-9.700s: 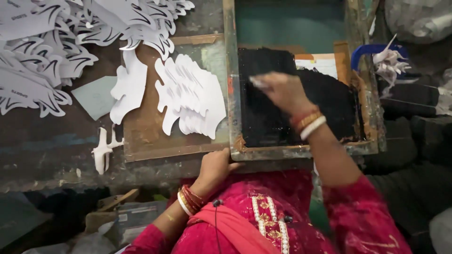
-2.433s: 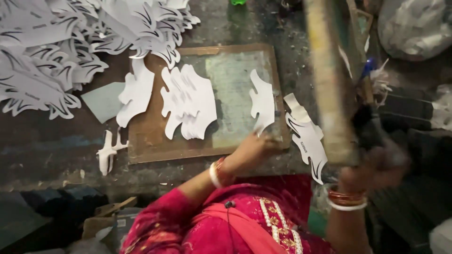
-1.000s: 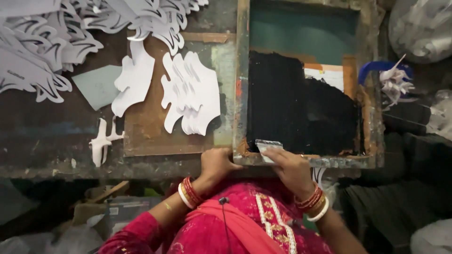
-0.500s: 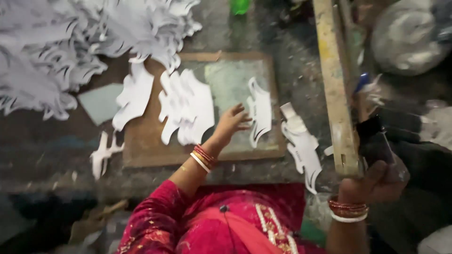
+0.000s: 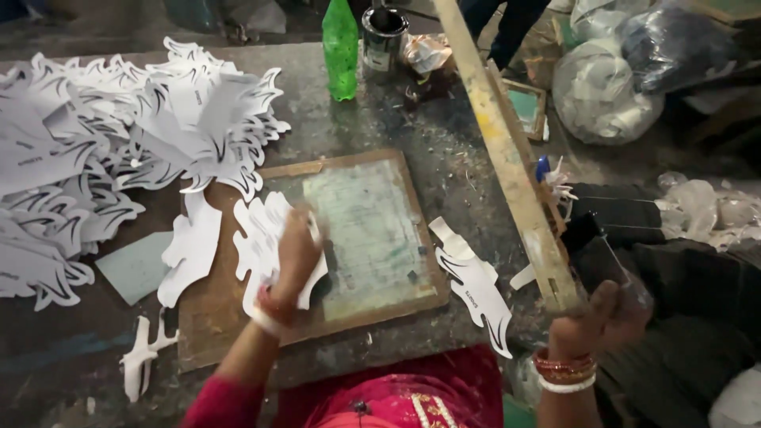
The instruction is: Screen printing designs onto white shoe components using a screen frame and squeegee.
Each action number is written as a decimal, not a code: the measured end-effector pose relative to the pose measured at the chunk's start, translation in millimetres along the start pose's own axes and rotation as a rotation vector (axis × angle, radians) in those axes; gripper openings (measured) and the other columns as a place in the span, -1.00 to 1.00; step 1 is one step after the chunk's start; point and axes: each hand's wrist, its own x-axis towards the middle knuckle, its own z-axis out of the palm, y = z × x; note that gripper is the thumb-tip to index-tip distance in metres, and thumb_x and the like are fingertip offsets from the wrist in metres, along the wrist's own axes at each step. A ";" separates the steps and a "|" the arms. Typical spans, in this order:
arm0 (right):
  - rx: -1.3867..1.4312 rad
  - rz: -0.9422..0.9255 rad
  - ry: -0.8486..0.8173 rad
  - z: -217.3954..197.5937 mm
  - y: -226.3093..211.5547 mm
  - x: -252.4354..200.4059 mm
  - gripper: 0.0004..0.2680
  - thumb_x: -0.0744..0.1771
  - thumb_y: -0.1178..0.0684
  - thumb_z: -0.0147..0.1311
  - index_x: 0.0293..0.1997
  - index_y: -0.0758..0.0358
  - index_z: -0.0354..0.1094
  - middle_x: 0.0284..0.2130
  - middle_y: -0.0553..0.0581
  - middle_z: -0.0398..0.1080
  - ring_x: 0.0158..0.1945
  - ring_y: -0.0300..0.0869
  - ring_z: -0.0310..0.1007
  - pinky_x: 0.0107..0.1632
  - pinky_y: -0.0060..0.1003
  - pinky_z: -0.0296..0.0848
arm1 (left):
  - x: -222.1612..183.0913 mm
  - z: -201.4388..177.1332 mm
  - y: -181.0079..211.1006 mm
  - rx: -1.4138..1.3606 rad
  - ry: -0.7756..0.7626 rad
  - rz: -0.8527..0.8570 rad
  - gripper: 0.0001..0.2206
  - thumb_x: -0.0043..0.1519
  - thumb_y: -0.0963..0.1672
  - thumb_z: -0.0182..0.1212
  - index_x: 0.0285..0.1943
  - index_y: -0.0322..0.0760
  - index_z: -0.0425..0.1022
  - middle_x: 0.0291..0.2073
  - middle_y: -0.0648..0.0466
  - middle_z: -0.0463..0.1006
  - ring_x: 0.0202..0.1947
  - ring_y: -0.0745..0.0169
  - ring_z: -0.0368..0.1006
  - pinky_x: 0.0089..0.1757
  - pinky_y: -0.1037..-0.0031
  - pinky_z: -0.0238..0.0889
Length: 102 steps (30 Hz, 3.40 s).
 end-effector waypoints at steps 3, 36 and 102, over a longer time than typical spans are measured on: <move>-0.149 -0.171 -0.102 -0.1 -2.9 -0.2 -0.76 0.55 0.04 -0.12 -0.07 0.46 0.37 -0.17 0.13 0.37 -0.08 -0.24 0.33 0.00 -0.33 0.28 | -55.1 -31.4 15.5 0.362 -0.214 0.146 -0.48 0.11 -0.02 0.36 0.18 -0.42 0.45 0.04 -0.24 0.48 0.02 -0.21 0.39 -0.02 0.14 0.26; -0.181 -0.154 0.066 -16.7 41.9 6.8 -0.84 0.52 0.12 -0.02 -0.10 0.42 0.14 -0.27 0.13 0.12 -0.20 -0.08 0.11 -0.11 -0.09 0.18 | -70.5 106.4 65.1 0.145 -0.493 0.484 -0.66 0.12 -0.12 0.23 0.11 -0.08 0.61 0.26 0.07 0.43 0.34 0.06 0.21 0.25 -0.10 -0.09; -0.342 -0.351 -0.187 -27.5 55.8 -6.9 -0.70 0.54 -0.07 -0.19 -0.16 0.43 0.14 -0.37 0.17 0.03 -0.35 -0.09 -0.05 -0.25 -0.14 -0.01 | 87.2 121.2 -42.3 -0.608 -0.077 -0.361 -0.76 0.29 -0.10 0.27 -0.13 -0.45 0.67 -0.31 -0.15 0.70 -0.38 0.16 0.58 -0.29 0.40 0.43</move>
